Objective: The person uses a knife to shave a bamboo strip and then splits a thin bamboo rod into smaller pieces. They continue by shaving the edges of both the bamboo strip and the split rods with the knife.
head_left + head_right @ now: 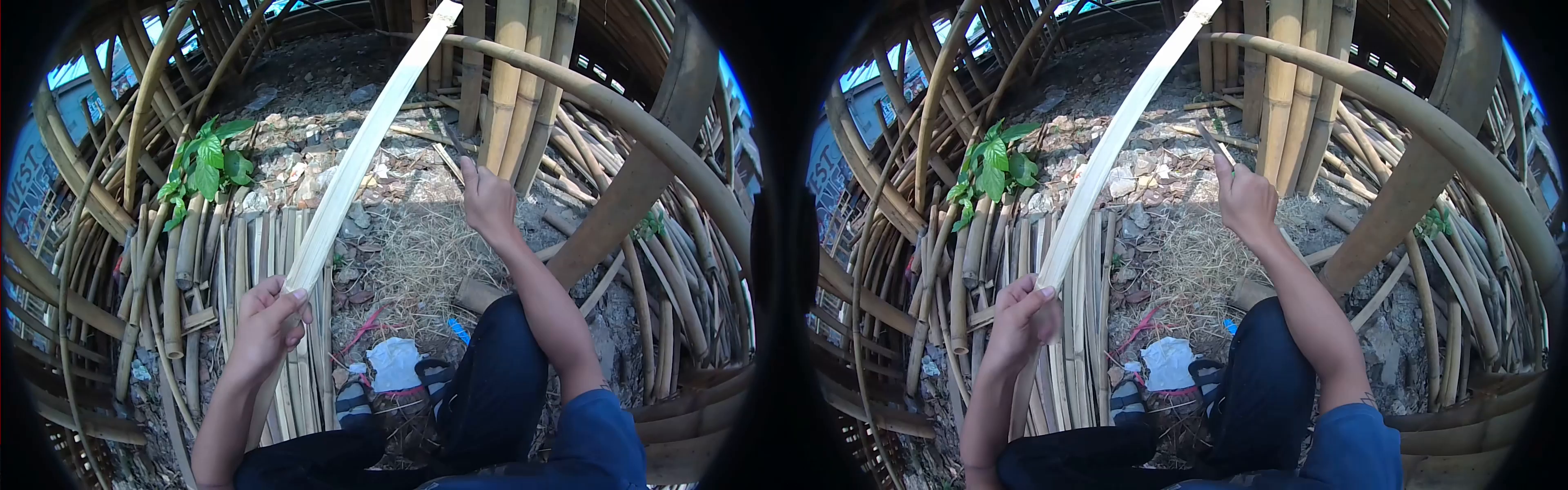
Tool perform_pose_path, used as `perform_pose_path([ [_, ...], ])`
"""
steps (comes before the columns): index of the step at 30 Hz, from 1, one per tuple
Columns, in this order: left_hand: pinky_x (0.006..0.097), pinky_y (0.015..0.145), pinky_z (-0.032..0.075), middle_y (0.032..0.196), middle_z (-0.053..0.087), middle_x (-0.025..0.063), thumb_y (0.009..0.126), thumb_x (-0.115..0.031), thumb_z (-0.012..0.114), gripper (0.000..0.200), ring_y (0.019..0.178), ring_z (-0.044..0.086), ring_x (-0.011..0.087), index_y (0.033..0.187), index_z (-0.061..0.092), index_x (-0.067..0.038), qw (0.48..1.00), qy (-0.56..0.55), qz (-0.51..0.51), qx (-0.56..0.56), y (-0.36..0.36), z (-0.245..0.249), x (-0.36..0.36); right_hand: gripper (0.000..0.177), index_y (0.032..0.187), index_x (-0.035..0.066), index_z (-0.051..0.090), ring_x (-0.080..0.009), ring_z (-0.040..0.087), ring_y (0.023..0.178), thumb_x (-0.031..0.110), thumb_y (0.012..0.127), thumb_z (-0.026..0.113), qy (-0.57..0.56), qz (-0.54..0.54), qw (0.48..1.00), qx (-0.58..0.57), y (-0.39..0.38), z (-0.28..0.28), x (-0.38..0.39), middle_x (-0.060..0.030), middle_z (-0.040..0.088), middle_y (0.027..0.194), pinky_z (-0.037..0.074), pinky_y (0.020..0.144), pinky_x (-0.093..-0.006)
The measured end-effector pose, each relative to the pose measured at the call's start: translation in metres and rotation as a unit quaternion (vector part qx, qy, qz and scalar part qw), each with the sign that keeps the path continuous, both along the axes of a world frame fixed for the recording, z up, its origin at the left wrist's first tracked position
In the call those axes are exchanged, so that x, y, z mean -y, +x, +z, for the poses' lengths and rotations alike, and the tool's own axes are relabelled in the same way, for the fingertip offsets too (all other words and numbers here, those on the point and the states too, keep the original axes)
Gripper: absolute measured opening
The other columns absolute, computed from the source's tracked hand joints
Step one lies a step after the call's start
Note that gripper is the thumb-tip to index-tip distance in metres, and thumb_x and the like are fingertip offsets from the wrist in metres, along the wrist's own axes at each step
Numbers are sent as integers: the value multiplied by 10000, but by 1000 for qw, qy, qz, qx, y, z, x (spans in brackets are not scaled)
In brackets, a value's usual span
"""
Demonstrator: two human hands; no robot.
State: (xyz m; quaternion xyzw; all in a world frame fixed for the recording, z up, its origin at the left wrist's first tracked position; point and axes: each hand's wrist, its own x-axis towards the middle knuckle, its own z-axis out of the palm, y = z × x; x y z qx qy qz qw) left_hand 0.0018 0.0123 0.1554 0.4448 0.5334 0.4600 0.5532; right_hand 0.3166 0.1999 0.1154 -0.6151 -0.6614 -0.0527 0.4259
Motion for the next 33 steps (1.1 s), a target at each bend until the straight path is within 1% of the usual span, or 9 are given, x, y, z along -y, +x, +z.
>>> perform_pose_path([
  [3, 205, 457, 373, 751, 618, 47, 984, -222, 628, 257, 502, 480, 72, 1112, 576, -6, 1000, 2, -21, -9, 1, -5, -1, 665, 672, 3, 579, -400, 612, 551, 518, 1051, 398, -39, 57, 991, -114, -8, -4, 20, -186, 570, 555, 455, 550, -477],
  [8, 203, 425, 359, 745, 618, 20, 971, -207, 673, 282, 488, 499, 50, 1141, 559, -13, 997, -3, -28, -65, 17, -11, -10, 414, 845, -3, 572, -388, 613, 552, 362, 1033, 522, -15, 254, 960, -120, -48, 9, 71, -190, 583, 602, 456, 551, -464],
  [15, 206, 447, 430, 803, 611, 38, 952, -174, 704, 286, 513, 543, 52, 1091, 521, -3, 981, 89, 15, -173, 16, -29, -21, 344, 925, -6, 568, -362, 647, 597, 326, 1014, 573, -71, 383, 919, -68, -81, 3, 104, -185, 611, 671, 476, 564, -440],
  [18, 253, 478, 473, 802, 626, 84, 942, -150, 707, 283, 563, 615, 95, 1059, 520, 28, 973, 105, 26, -206, 19, -31, -22, 339, 965, -1, 584, -241, 644, 599, 333, 1019, 588, -170, 433, 876, -123, -88, 0, 109, -108, 602, 653, 474, 567, -380],
  [20, 285, 490, 481, 760, 641, 117, 935, -149, 710, 279, 571, 640, 124, 1038, 537, 44, 968, 124, 32, -216, 22, -35, -24, 301, 1017, 15, 604, -104, 558, 585, 316, 1022, 604, -387, 522, 715, -257, -94, -2, 109, -10, 567, 649, 441, 552, -301],
  [23, 288, 523, 503, 815, 671, 133, 926, -91, 695, 245, 623, 658, 134, 1067, 565, 62, 963, 168, 33, -210, 21, -41, -26, 284, 999, 13, 621, -44, 481, 599, 295, 1029, 604, -415, 519, 682, -304, -98, 0, 111, 45, 532, 662, 400, 542, -249],
  [25, 306, 547, 518, 862, 691, 123, 911, -60, 693, 249, 675, 668, 150, 1097, 593, 74, 988, 107, 21, -109, 26, -27, -23, 295, 983, 4, 636, -44, 484, 605, 294, 1029, 608, -433, 519, 682, -279, -94, -5, 102, 39, 537, 664, 398, 541, -250],
  [30, 321, 644, 538, 897, 707, 116, 891, -58, 723, 220, 751, 671, 144, 1042, 633, 73, 988, 107, 18, -115, 32, -22, -19, 351, 906, -15, 685, -40, 492, 617, 312, 1018, 630, -460, 500, 677, -284, -93, -5, 99, 35, 544, 666, 395, 538, -249],
  [33, 305, 708, 526, 888, 716, 121, 882, -87, 754, 207, 792, 664, 125, 979, 652, 65, 982, 128, 26, -138, 36, -26, -18, 374, 884, -7, 711, -37, 478, 583, 340, 1006, 647, -425, 480, 715, -277, -90, 2, 100, 46, 541, 650, 381, 519, -241],
])
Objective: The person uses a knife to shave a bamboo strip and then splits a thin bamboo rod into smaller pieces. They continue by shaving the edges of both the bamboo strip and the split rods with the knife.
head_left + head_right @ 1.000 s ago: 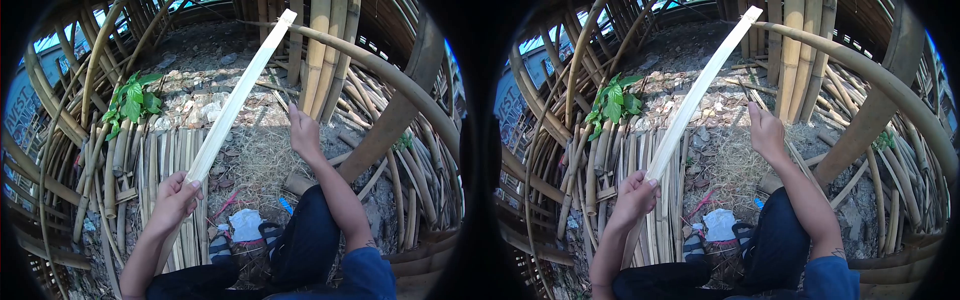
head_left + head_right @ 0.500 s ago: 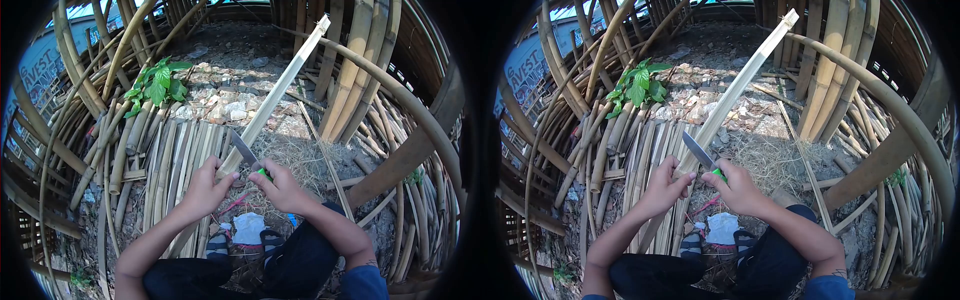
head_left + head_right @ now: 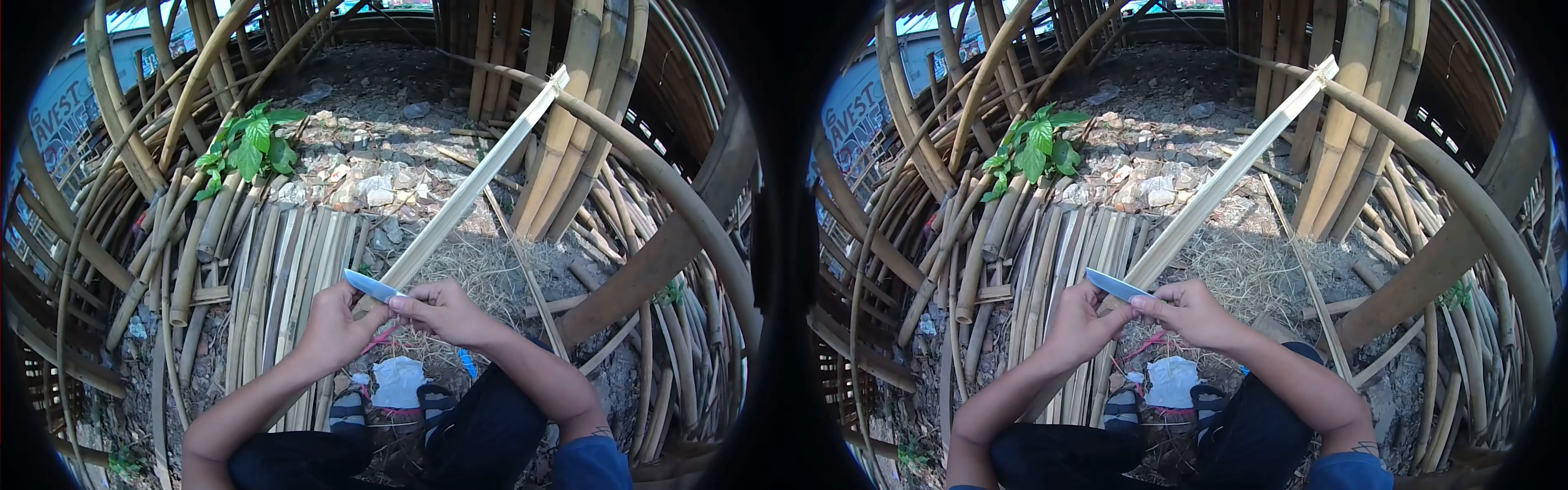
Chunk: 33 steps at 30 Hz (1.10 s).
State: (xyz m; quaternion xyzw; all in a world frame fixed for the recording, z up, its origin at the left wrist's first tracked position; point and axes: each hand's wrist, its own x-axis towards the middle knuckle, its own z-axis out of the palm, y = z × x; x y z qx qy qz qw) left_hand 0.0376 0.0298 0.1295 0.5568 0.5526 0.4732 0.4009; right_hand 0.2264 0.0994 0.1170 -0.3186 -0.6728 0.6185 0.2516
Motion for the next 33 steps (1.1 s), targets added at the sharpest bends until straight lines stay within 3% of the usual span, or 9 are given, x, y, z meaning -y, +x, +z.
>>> perform_pose_path([
  [6, 255, 662, 501, 860, 699, 62, 882, -106, 781, 235, 767, 611, 72, 1016, 642, 29, 995, 1, 13, -102, -2, -1, 5, 408, 789, 27, 658, -44, 382, 494, 377, 998, 649, -65, -63, 996, -24, 19, 13, -20, 43, 473, 569, 274, 467, -235],
  [9, 273, 701, 518, 900, 714, 94, 892, -95, 763, 231, 832, 648, 103, 1030, 639, 42, 991, -5, 8, -137, 0, -7, 3, 396, 795, 38, 642, -44, 375, 491, 378, 997, 650, -135, 1, 991, -7, 14, 12, -10, 41, 466, 564, 258, 463, -237],
  [12, 348, 568, 524, 842, 719, 183, 880, -97, 750, 254, 717, 720, 220, 1017, 625, 76, 989, 99, 9, -105, 7, -5, 5, 392, 796, 26, 659, -46, 395, 501, 366, 990, 665, -106, 22, 994, 21, 3, 11, 3, 29, 502, 584, 270, 467, -232],
  [15, 298, 758, 532, 982, 724, 183, 896, -100, 750, 269, 951, 692, 148, 1079, 632, 58, 993, 53, 14, -106, 8, 5, 10, 396, 796, 11, 689, -50, 426, 514, 362, 979, 681, -83, -18, 996, 5, 2, 19, 6, 16, 545, 609, 301, 476, -232],
  [17, 370, 561, 537, 823, 708, 232, 905, -97, 724, 258, 699, 735, 281, 1039, 597, 83, 970, 166, 24, -177, 8, 0, 7, 399, 795, 9, 696, -51, 434, 515, 364, 977, 684, -70, -29, 997, -2, 3, 20, 5, 15, 549, 608, 311, 479, -232],
  [21, 377, 540, 534, 761, 697, 231, 911, -109, 726, 246, 653, 729, 283, 980, 583, 79, 975, 68, 36, -208, 6, 16, 18, 410, 784, 9, 690, -49, 435, 516, 379, 962, 701, -52, -65, 996, 14, 17, 25, -8, 21, 532, 584, 312, 480, -232],
  [23, 299, 560, 511, 733, 704, 136, 899, -150, 763, 254, 654, 672, 117, 935, 604, 45, 975, 84, 48, -200, 4, 9, 19, 427, 764, 13, 682, -49, 429, 511, 395, 952, 710, -43, -77, 996, 27, 18, 21, -12, 20, 524, 577, 304, 479, -232],
  [30, 293, 568, 505, 726, 685, 130, 894, -145, 769, 253, 667, 656, 107, 913, 601, 43, 978, 87, 46, -181, 4, 16, 20, 441, 759, 30, 650, -49, 387, 475, 418, 964, 688, -23, -103, 994, 18, 29, 28, -24, 36, 483, 557, 279, 463, -234],
  [33, 295, 572, 505, 744, 689, 143, 897, -130, 763, 239, 684, 660, 112, 914, 599, 43, 971, 67, 52, -222, -4, 12, 25, 492, 730, 63, 588, -41, 326, 455, 480, 985, 629, -65, -213, 975, -17, 56, 36, -49, 50, 423, 551, 247, 427, -223],
])
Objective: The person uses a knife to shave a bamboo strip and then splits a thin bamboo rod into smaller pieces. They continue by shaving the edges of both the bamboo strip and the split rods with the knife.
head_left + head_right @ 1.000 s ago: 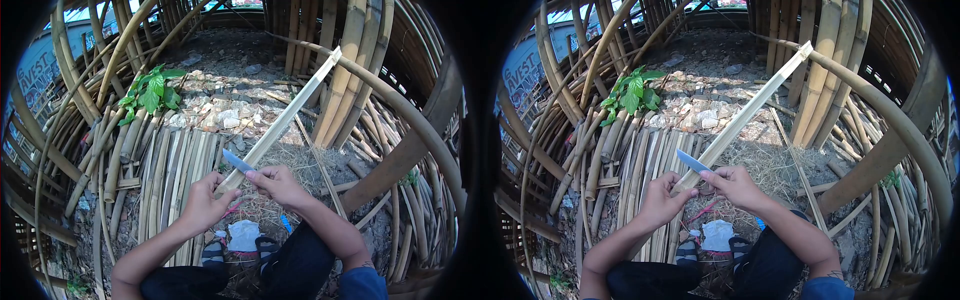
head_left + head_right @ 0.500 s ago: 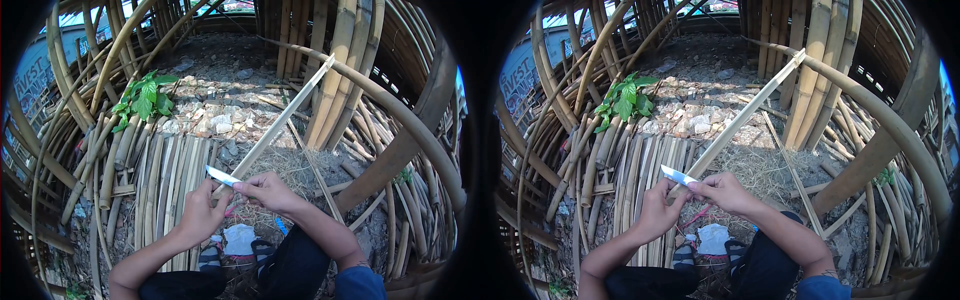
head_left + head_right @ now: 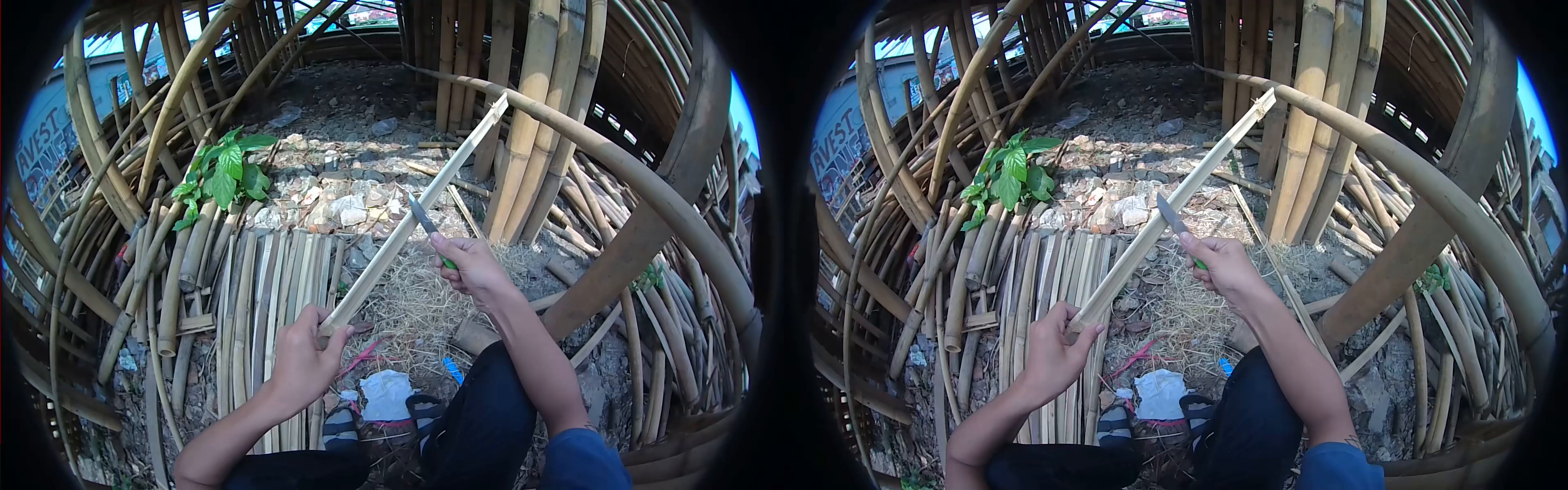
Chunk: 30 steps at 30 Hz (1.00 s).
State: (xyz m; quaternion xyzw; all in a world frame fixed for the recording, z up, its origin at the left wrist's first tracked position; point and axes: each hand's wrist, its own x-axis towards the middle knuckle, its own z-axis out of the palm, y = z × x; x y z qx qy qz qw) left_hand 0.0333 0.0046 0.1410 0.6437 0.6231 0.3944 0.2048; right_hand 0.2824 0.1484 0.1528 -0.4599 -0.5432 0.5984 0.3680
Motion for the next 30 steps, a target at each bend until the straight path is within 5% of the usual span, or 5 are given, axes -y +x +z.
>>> perform_pose_path([
  [9, 308, 661, 546, 890, 716, 165, 915, -53, 710, 185, 804, 718, 183, 1014, 602, 60, 997, 57, -43, -7, -2, -15, -9, 390, 775, 28, 665, -41, 389, 494, 353, 989, 667, -55, 248, 967, 21, -46, -30, 56, 33, 513, 597, 279, 473, -235],
  [13, 329, 664, 555, 881, 714, 182, 913, -15, 687, 179, 813, 737, 220, 1049, 601, 65, 998, 46, -44, -6, 1, -11, -5, 427, 788, 5, 708, -37, 398, 523, 394, 964, 696, -9, 209, 978, 13, -47, -30, 54, 35, 521, 594, 289, 471, -240],
  [19, 344, 521, 495, 702, 655, 176, 912, -68, 717, 179, 589, 675, 211, 941, 576, 39, 996, 84, -23, -37, 3, -3, -2, 414, 763, 7, 699, -36, 417, 527, 369, 965, 699, 86, 148, 985, 35, -46, -16, 56, 18, 553, 611, 294, 482, -232],
  [25, 355, 495, 472, 650, 625, 179, 912, -99, 725, 209, 550, 653, 230, 902, 559, 29, 996, 80, 2, -40, -6, -9, 2, 450, 722, 63, 612, -34, 349, 487, 413, 1003, 632, 22, 43, 998, 39, -16, -16, 17, 53, 440, 551, 261, 459, -245],
  [30, 408, 545, 514, 711, 638, 222, 913, -72, 704, 181, 616, 674, 350, 920, 559, 37, 995, 67, -12, -77, -3, -15, -1, 417, 763, 39, 640, -46, 375, 485, 380, 1003, 642, -14, 168, 985, 34, -41, -29, 49, 44, 458, 561, 269, 463, -239],
])
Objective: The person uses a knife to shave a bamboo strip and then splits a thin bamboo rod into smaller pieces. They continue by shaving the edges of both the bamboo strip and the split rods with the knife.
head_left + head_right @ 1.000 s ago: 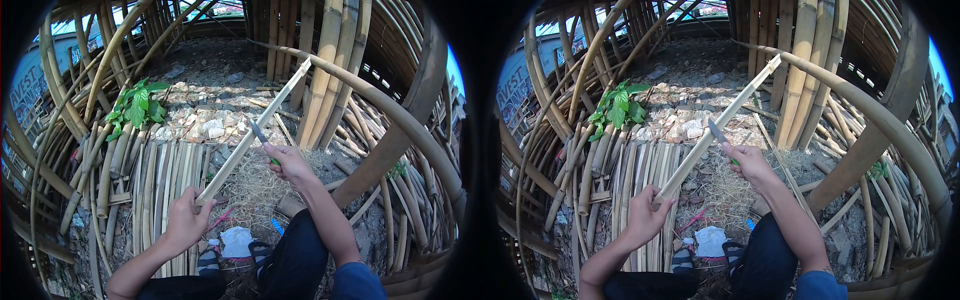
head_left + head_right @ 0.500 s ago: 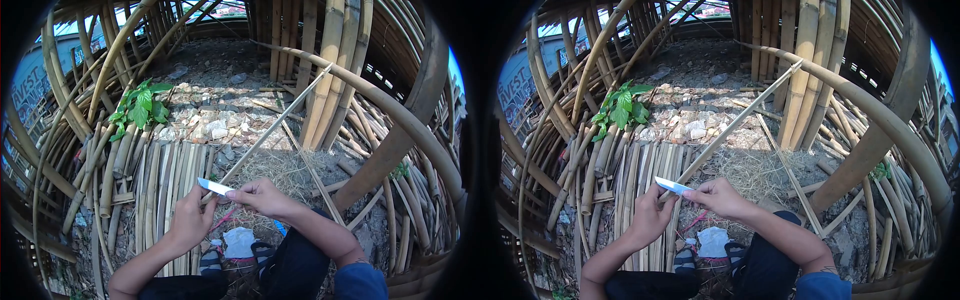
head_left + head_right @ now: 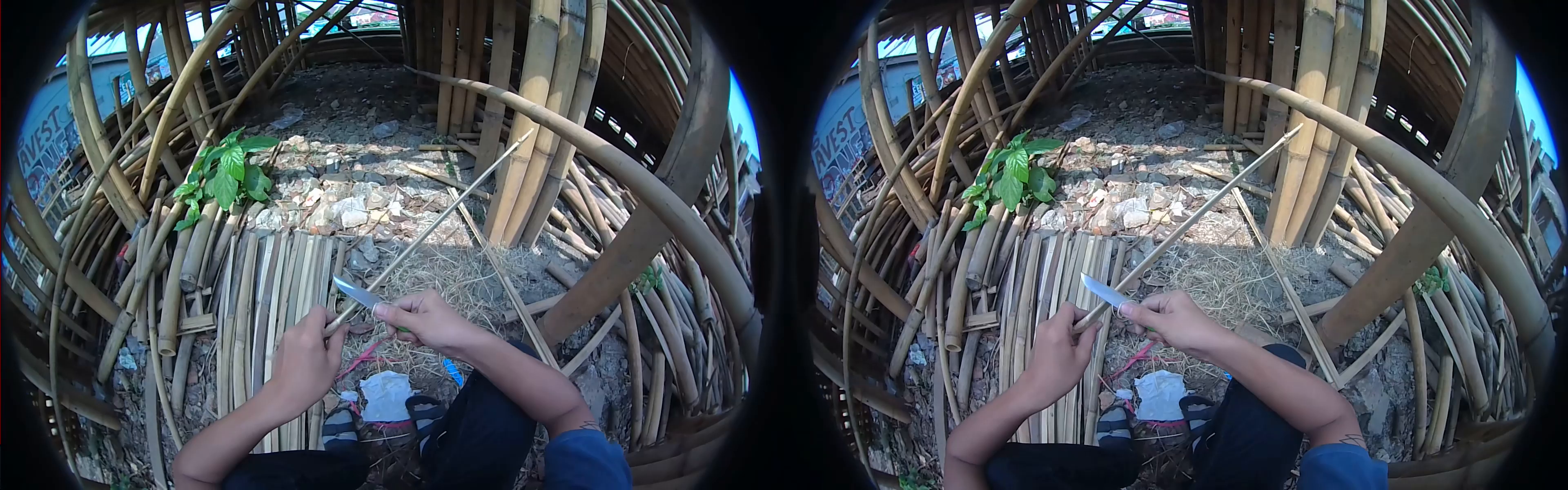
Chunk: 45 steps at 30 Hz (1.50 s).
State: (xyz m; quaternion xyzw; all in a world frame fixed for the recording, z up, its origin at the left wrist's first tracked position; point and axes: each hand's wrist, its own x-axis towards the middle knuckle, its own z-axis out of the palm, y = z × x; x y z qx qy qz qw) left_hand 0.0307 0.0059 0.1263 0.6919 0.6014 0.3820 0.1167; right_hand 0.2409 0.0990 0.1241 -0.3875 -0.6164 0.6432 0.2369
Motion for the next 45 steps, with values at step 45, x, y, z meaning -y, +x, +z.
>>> perform_pose_path([
  [45, 486, 565, 466, 756, 641, 222, 941, -105, 669, 160, 659, 644, 422, 927, 542, -9, 993, 61, 56, -82, 0, 11, 5, 457, 753, 59, 611, -38, 338, 441, 459, 968, 666, -5, -158, 986, -54, 40, 20, -43, 53, 437, 539, 240, 421, -222],
])
